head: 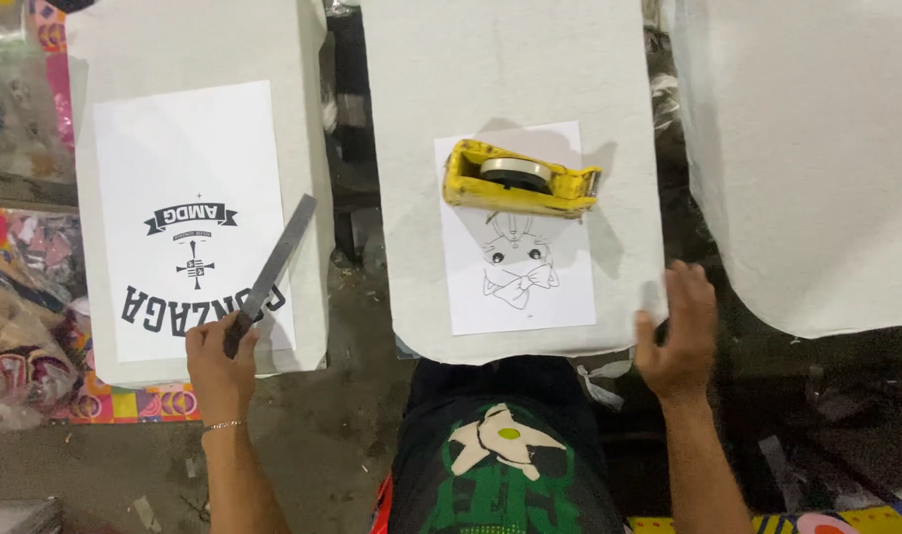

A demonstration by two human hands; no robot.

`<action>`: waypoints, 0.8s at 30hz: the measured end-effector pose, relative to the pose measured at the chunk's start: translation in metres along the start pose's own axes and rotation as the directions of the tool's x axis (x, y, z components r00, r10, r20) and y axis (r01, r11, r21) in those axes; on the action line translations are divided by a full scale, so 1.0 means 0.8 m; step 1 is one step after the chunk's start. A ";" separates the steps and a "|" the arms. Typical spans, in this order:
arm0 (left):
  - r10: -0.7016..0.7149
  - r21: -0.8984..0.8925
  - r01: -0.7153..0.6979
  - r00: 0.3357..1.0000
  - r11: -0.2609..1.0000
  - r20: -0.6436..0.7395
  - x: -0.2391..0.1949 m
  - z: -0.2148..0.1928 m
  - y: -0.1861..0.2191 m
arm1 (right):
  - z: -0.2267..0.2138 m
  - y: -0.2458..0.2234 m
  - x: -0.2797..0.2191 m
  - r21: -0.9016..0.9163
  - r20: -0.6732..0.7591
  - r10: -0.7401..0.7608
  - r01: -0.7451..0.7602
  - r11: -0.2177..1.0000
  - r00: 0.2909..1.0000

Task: The person uses a metal ruler and a utility knife to trim the edges of a white paper sheet featuring a cartoon rabbit drawing. They repeatedly reposition the ruler and cut along its edge to straighten the paper's borders.

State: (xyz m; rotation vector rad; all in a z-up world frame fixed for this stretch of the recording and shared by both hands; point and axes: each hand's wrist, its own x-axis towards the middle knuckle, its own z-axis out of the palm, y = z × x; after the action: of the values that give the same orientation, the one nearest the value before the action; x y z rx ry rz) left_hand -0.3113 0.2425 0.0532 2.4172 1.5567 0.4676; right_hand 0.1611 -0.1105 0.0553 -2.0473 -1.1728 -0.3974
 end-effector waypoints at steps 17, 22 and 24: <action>0.445 0.112 -0.450 0.893 0.886 0.070 -0.055 0.130 0.294 | 0.029 0.034 0.007 -0.048 0.557 -0.162 0.226 0.973 0.815; 0.443 0.149 -0.450 0.893 0.881 0.080 -0.057 0.131 0.292 | 0.029 0.033 0.006 -0.038 0.551 -0.155 0.210 0.977 0.820; 0.447 0.153 -0.454 0.891 0.878 0.080 -0.056 0.130 0.292 | 0.031 0.033 0.008 -0.032 0.542 -0.153 0.202 0.979 0.827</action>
State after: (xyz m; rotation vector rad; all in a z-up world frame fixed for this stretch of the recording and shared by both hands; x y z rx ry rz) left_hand -0.0927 0.1039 0.0339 2.9095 1.0378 0.3701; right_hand 0.1844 -0.0971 0.0301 -2.2050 -1.7168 0.0593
